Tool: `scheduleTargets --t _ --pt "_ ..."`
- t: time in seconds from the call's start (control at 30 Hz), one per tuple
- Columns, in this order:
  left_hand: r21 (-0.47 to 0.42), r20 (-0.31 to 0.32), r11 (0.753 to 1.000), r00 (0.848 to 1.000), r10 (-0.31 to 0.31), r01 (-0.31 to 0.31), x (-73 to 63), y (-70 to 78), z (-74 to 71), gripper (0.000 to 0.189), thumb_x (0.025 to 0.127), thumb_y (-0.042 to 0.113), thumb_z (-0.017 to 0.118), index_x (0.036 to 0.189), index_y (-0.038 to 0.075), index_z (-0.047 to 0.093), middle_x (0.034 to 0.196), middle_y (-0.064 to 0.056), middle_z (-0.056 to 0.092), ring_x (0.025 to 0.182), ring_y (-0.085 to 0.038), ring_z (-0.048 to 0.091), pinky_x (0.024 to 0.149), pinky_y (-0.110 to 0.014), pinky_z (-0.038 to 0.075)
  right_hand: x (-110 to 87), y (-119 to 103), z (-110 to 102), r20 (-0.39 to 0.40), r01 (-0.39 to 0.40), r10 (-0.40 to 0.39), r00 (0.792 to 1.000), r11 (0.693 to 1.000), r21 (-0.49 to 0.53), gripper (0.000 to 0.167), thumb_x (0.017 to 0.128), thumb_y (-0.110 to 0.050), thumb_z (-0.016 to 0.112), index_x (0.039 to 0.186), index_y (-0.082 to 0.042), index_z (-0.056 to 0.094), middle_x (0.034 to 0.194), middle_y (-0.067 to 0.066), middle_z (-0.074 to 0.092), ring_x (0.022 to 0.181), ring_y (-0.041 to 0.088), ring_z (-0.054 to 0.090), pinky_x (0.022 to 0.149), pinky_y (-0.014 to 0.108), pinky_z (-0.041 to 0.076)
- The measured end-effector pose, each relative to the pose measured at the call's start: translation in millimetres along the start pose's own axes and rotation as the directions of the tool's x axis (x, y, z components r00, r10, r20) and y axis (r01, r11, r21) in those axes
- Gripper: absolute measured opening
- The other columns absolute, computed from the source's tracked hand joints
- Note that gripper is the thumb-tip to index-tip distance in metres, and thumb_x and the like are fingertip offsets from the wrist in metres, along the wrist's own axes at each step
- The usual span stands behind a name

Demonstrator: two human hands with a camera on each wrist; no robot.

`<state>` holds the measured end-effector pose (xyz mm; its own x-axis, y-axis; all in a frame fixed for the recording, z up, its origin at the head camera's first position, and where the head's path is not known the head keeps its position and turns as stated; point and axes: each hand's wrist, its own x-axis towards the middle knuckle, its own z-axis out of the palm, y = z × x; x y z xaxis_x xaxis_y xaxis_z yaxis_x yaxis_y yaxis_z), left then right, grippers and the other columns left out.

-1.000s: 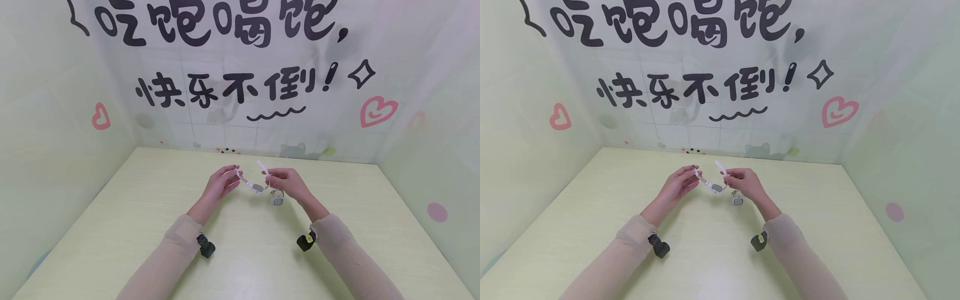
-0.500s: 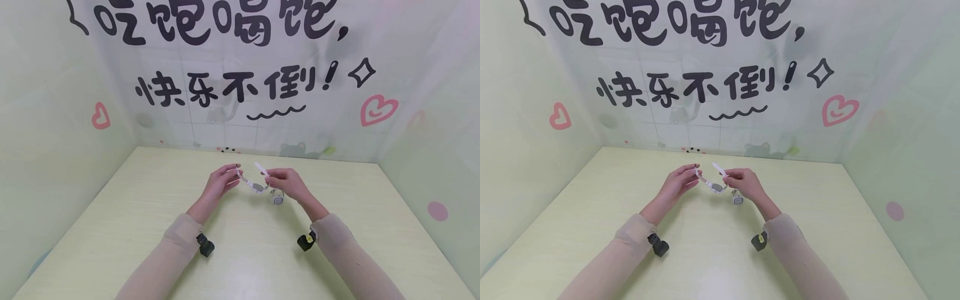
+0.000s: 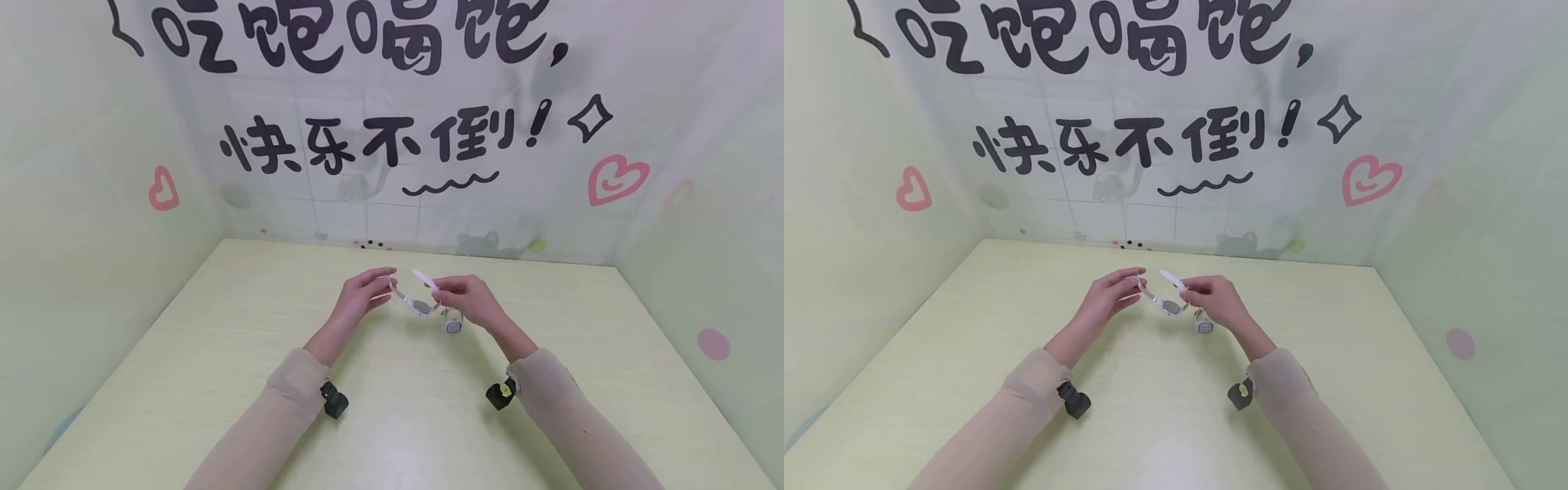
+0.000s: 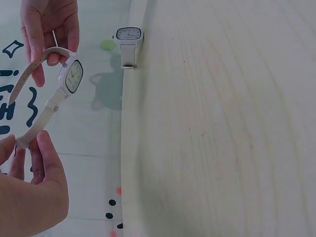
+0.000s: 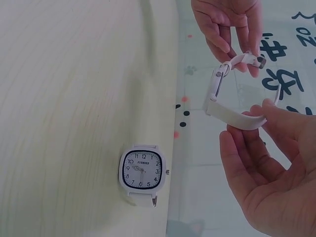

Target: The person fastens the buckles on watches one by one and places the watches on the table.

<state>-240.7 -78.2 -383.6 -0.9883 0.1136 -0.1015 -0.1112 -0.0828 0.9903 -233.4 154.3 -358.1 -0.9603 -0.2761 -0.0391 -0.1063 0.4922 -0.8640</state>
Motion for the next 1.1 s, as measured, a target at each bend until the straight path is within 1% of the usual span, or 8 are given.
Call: scheduleTargets --t 0.1,0.3,0.43,0.53,0.67,0.8,0.97,1.1 --pt "0.010 0.008 1.000 1.000 0.009 -0.009 0.3 0.0 0.4 0.032 0.100 0.015 0.058 0.131 0.008 0.063 0.126 -0.015 0.069 0.101 -0.009 0.068 0.095 -0.028 0.057 -0.7 0.4 -0.2 0.000 0.004 -0.004 1.000 1.000 -0.015 0.030 0.097 -0.015 0.064 0.123 0.000 0.068 0.111 0.027 0.070 0.094 0.035 0.063 0.070 0.024 0.048" --pt "0.027 0.021 0.999 0.999 0.027 -0.028 0.4 -0.5 0.4 0.033 0.100 0.015 0.059 0.132 0.006 0.063 0.124 -0.014 0.071 0.100 -0.009 0.069 0.096 -0.031 0.057 0.8 2.3 -0.2 0.000 0.005 -0.005 1.000 0.999 -0.038 0.031 0.097 -0.017 0.065 0.123 -0.001 0.069 0.110 0.024 0.071 0.093 0.035 0.063 0.070 0.025 0.049" --pt "0.038 0.022 0.999 0.999 0.030 -0.031 1.4 -1.2 0.8 0.032 0.100 0.014 0.059 0.131 0.007 0.064 0.121 -0.012 0.072 0.099 -0.009 0.069 0.096 -0.031 0.057 -0.3 1.9 -0.2 0.004 -0.002 0.002 1.000 0.999 -0.034 0.032 0.097 -0.016 0.065 0.124 0.000 0.068 0.111 0.024 0.071 0.099 0.038 0.065 0.079 0.035 0.055" --pt "0.047 0.022 0.998 0.999 0.036 -0.037 1.1 -1.0 1.1 0.032 0.100 0.014 0.060 0.131 0.007 0.064 0.120 -0.011 0.073 0.100 -0.010 0.069 0.096 -0.032 0.057 -1.4 1.2 0.1 0.010 -0.004 0.004 1.000 1.000 -0.026 0.033 0.097 -0.015 0.064 0.126 0.002 0.066 0.114 0.026 0.070 0.103 0.040 0.066 0.087 0.045 0.057" --pt "0.055 0.028 0.997 0.998 0.047 -0.049 -0.6 -0.2 1.5 0.033 0.100 0.014 0.059 0.131 0.006 0.063 0.125 -0.017 0.069 0.100 -0.010 0.069 0.096 -0.032 0.057 -0.4 1.9 0.6 0.013 -0.009 0.010 1.000 1.000 -0.025 0.033 0.097 -0.015 0.064 0.126 0.002 0.066 0.115 0.026 0.070 0.104 0.040 0.066 0.091 0.048 0.057" --pt "0.057 0.043 0.996 0.997 0.062 -0.064 -0.9 -0.6 2.1 0.032 0.100 0.013 0.058 0.131 0.005 0.063 0.129 -0.024 0.065 0.099 -0.009 0.068 0.098 -0.034 0.057 0.6 2.8 1.3 0.016 -0.016 0.017 1.000 0.999 -0.037 0.034 0.097 -0.016 0.064 0.126 0.002 0.066 0.115 0.025 0.070 0.102 0.037 0.067 0.090 0.046 0.057" --pt "0.082 0.054 0.993 0.996 0.075 -0.079 -0.4 -1.4 2.6 0.032 0.100 0.012 0.059 0.131 0.004 0.063 0.125 -0.021 0.068 0.095 -0.007 0.068 0.096 -0.034 0.057 -0.9 1.9 1.3 0.024 -0.030 0.031 0.999 0.999 -0.041 0.034 0.097 -0.016 0.064 0.127 0.001 0.066 0.116 0.026 0.070 0.101 0.038 0.066 0.088 0.045 0.056" --pt "0.103 0.063 0.990 0.994 0.089 -0.095 -0.2 -1.1 3.0 0.033 0.100 0.013 0.059 0.131 0.004 0.063 0.122 -0.020 0.069 0.095 -0.006 0.068 0.095 -0.032 0.058 -1.0 0.9 0.6 0.021 -0.022 0.023 1.000 0.999 -0.040 0.032 0.097 -0.015 0.065 0.125 0.000 0.067 0.115 0.026 0.070 0.099 0.040 0.064 0.081 0.038 0.055"
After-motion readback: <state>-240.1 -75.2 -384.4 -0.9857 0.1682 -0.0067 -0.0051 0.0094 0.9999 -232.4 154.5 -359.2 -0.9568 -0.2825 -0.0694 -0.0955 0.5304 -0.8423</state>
